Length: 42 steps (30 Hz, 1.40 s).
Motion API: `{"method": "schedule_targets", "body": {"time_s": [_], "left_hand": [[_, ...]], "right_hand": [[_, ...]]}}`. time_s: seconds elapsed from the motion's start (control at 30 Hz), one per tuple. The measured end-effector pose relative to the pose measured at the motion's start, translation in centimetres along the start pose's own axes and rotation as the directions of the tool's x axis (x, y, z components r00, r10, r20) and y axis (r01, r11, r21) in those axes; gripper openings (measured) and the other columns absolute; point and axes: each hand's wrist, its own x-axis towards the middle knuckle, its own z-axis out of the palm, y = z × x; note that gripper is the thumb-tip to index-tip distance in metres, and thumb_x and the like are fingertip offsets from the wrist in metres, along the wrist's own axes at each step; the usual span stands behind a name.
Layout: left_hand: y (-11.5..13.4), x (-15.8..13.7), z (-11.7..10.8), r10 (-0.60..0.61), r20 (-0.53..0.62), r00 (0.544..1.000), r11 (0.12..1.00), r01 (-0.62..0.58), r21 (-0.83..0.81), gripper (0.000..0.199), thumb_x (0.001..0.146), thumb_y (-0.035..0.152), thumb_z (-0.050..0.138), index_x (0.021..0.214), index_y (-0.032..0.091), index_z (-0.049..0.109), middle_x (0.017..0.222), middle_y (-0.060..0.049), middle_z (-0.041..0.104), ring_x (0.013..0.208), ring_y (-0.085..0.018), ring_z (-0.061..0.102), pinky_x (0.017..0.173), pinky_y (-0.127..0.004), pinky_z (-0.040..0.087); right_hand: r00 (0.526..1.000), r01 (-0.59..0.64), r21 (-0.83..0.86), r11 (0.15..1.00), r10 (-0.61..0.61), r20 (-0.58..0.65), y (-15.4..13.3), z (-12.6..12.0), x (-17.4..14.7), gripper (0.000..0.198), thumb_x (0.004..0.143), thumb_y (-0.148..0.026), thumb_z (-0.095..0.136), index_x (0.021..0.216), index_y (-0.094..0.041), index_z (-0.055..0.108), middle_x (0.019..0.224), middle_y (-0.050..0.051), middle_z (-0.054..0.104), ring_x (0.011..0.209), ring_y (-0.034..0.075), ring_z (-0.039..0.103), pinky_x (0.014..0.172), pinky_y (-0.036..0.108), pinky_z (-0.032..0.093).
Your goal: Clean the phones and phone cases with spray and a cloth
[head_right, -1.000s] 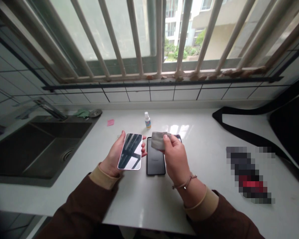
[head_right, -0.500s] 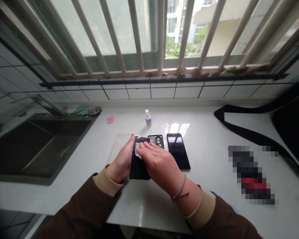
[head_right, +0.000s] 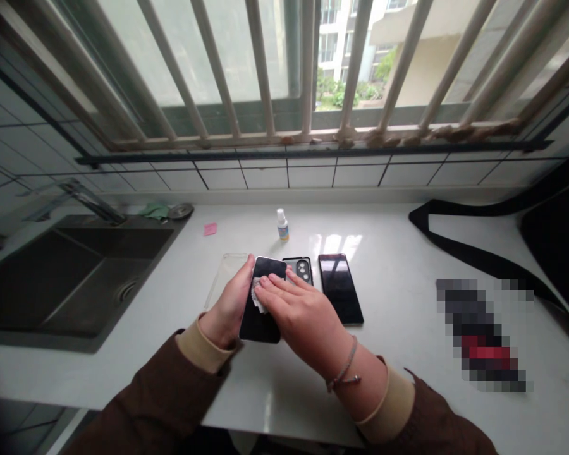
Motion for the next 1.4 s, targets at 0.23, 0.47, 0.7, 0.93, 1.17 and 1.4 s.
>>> {"method": "schedule_targets", "body": {"time_s": [0.23, 0.47, 0.7, 0.93, 1.17, 1.4], "left_hand": [[-1.2, 0.4, -1.3, -0.103, 0.220, 0.970, 0.995, 0.098, 0.034, 0.063, 0.110, 0.059, 0.037, 0.134, 0.011, 0.070, 0.108, -0.017, 0.080, 0.102, -0.029, 0.077, 0.103, -0.043, 0.055], [0.4, -1.2, -0.6, -0.137, 0.206, 0.969, 0.988, 0.119, 0.097, 0.080, 0.105, 0.070, 0.029, 0.114, 0.005, 0.075, 0.094, -0.021, 0.077, 0.078, -0.031, 0.076, 0.081, -0.046, 0.060], [0.7, -1.6, 0.1, -0.107, 0.163, 0.981, 0.989, 0.089, 0.116, 0.052, 0.104, 0.045, 0.043, 0.112, 0.004, 0.075, 0.092, -0.020, 0.078, 0.075, -0.027, 0.076, 0.078, -0.039, 0.059], [0.6, -1.8, -0.4, -0.157, 0.096, 0.983, 0.972, 0.136, 0.192, 0.043, 0.096, 0.034, 0.049, 0.100, 0.001, 0.077, 0.091, -0.023, 0.078, 0.081, -0.027, 0.076, 0.081, -0.035, 0.059], [0.7, -1.7, -0.4, -0.125, 0.153, 0.980, 0.984, 0.103, 0.143, 0.046, 0.098, 0.039, 0.049, 0.104, 0.002, 0.076, 0.094, -0.022, 0.078, 0.079, -0.028, 0.076, 0.081, -0.039, 0.059], [0.6, -1.0, -0.3, -0.112, 0.172, 0.979, 0.994, 0.107, 0.036, 0.065, 0.108, 0.059, 0.036, 0.115, 0.008, 0.075, 0.089, -0.018, 0.079, 0.075, -0.028, 0.077, 0.082, -0.043, 0.060]], "right_hand": [[0.986, -0.167, -0.132, 0.977, 0.163, -0.039, 1.1, 0.3, -0.4, 0.045, 0.102, -0.001, 0.048, 0.141, -0.011, 0.066, 0.144, 0.014, 0.070, 0.134, 0.027, 0.068, 0.119, 0.050, 0.054], [0.912, -0.339, -0.109, 0.935, 0.298, -0.282, 1.2, -0.5, -0.2, 0.038, 0.104, -0.009, 0.050, 0.136, -0.014, 0.070, 0.126, 0.013, 0.080, 0.110, 0.026, 0.080, 0.110, 0.046, 0.062], [0.906, -0.338, -0.081, 0.938, 0.301, -0.297, 1.1, -0.7, -0.2, 0.040, 0.103, -0.009, 0.051, 0.137, -0.020, 0.070, 0.116, 0.010, 0.083, 0.103, 0.026, 0.081, 0.109, 0.050, 0.062], [0.911, -0.326, -0.067, 0.943, 0.294, -0.289, 1.1, -0.6, -0.2, 0.039, 0.102, -0.007, 0.051, 0.135, -0.016, 0.070, 0.121, 0.011, 0.081, 0.101, 0.025, 0.081, 0.111, 0.050, 0.061], [0.905, -0.326, -0.041, 0.944, 0.300, -0.300, 1.0, -0.8, -0.2, 0.041, 0.102, -0.007, 0.051, 0.137, -0.018, 0.070, 0.121, 0.011, 0.081, 0.105, 0.026, 0.081, 0.111, 0.051, 0.061], [0.966, -0.156, 0.043, 0.987, 0.161, -0.201, 1.0, -0.8, 0.1, 0.044, 0.103, -0.004, 0.048, 0.141, -0.018, 0.064, 0.131, 0.011, 0.078, 0.126, 0.024, 0.073, 0.118, 0.051, 0.055]]}}
